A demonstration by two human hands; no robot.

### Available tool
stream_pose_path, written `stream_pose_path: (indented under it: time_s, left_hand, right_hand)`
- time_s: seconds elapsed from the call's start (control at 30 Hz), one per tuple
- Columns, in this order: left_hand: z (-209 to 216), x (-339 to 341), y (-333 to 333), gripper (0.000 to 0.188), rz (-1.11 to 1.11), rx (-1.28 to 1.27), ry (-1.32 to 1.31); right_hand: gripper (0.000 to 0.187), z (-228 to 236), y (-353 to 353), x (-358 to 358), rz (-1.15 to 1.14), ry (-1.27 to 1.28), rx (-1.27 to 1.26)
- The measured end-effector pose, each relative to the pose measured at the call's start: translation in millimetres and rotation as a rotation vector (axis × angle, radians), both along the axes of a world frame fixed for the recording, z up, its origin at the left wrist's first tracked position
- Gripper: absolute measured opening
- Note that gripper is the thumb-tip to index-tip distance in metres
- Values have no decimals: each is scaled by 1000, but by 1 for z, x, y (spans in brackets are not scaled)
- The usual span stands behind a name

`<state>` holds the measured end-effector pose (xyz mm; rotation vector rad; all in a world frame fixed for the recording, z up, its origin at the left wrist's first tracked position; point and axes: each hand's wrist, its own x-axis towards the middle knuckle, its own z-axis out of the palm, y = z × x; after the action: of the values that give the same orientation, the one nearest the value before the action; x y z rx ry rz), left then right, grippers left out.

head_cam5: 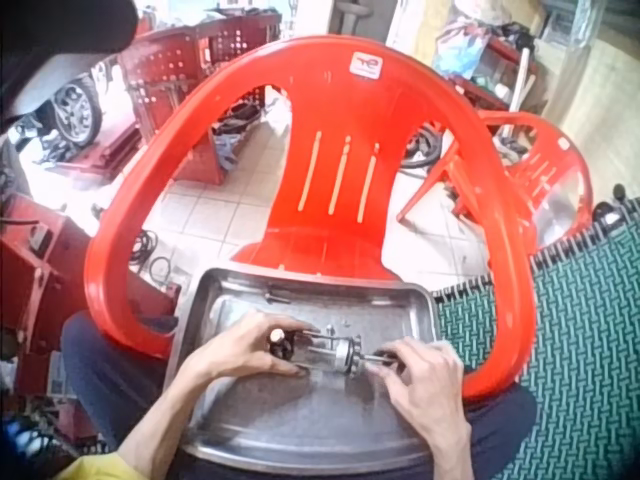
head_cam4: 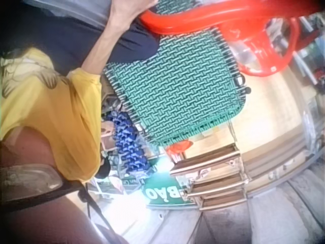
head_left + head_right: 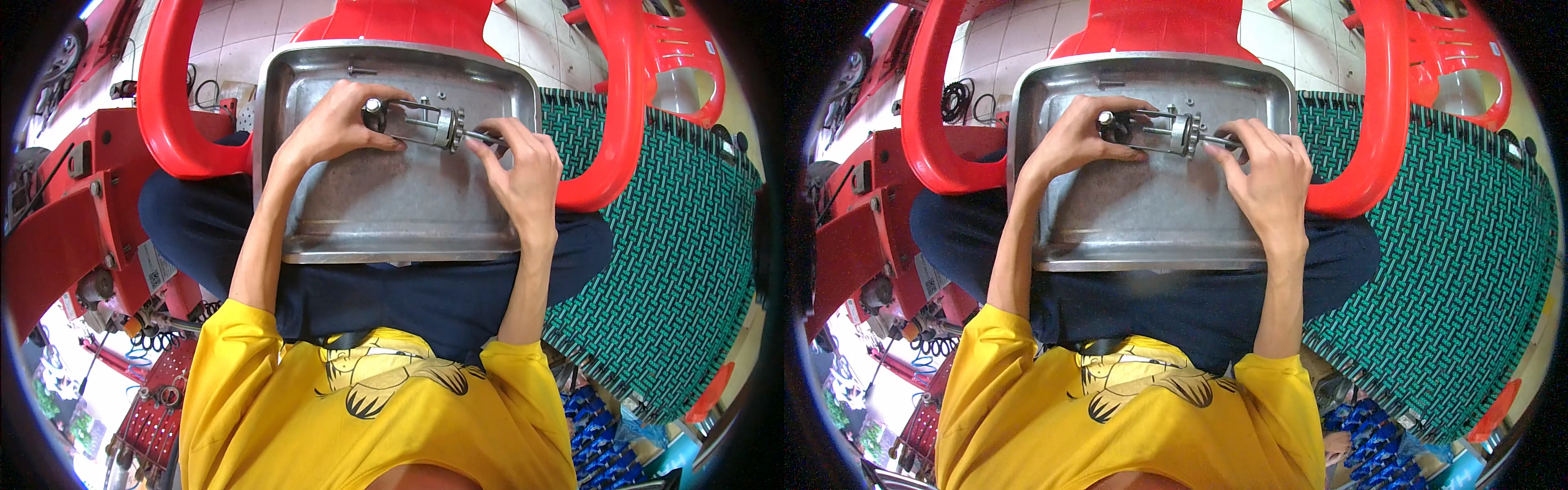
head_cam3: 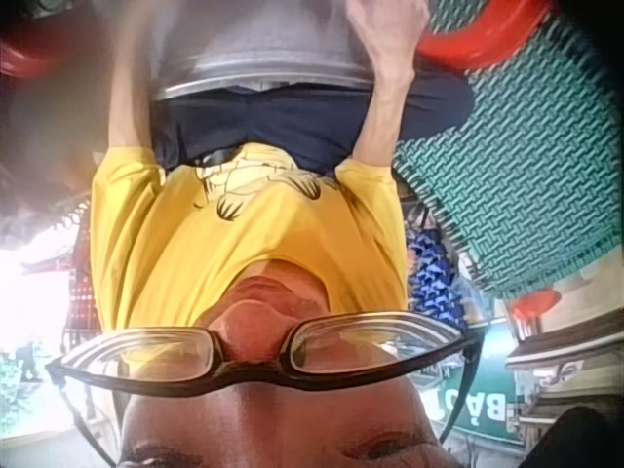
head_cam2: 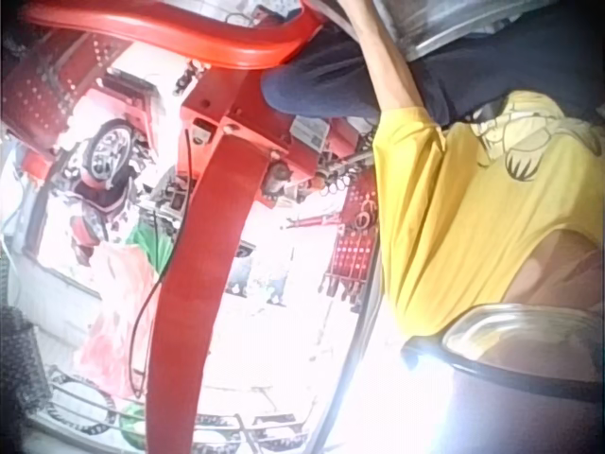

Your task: The person removes screws and pins from a cylindrical mechanical component in a metal tray by hand and using a thin metal rod.

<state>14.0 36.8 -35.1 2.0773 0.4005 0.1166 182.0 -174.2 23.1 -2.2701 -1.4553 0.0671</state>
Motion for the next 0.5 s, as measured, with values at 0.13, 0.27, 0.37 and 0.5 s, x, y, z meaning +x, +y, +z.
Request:
stream_pose_path:
  time_s: [0.13,0.27,0.37,0.5]
  left_hand:
    - [-3,-1,2,67,-19,-20,-24]
    - [-6,-1,3,67,-16,-18,-16]
    - [-3,0,3,67,-6,-47,0]
    - [-5,0,6,68,-32,-33,-33]
  right_hand:
    - [18,-5,-4,7,49,-61,-52]
    - [20,-3,-2,1,-20,0,-41]
    - [21,-2,-4,7,26,-32,-21]
    - [22,-10,-8,9,-12,-69,-63]
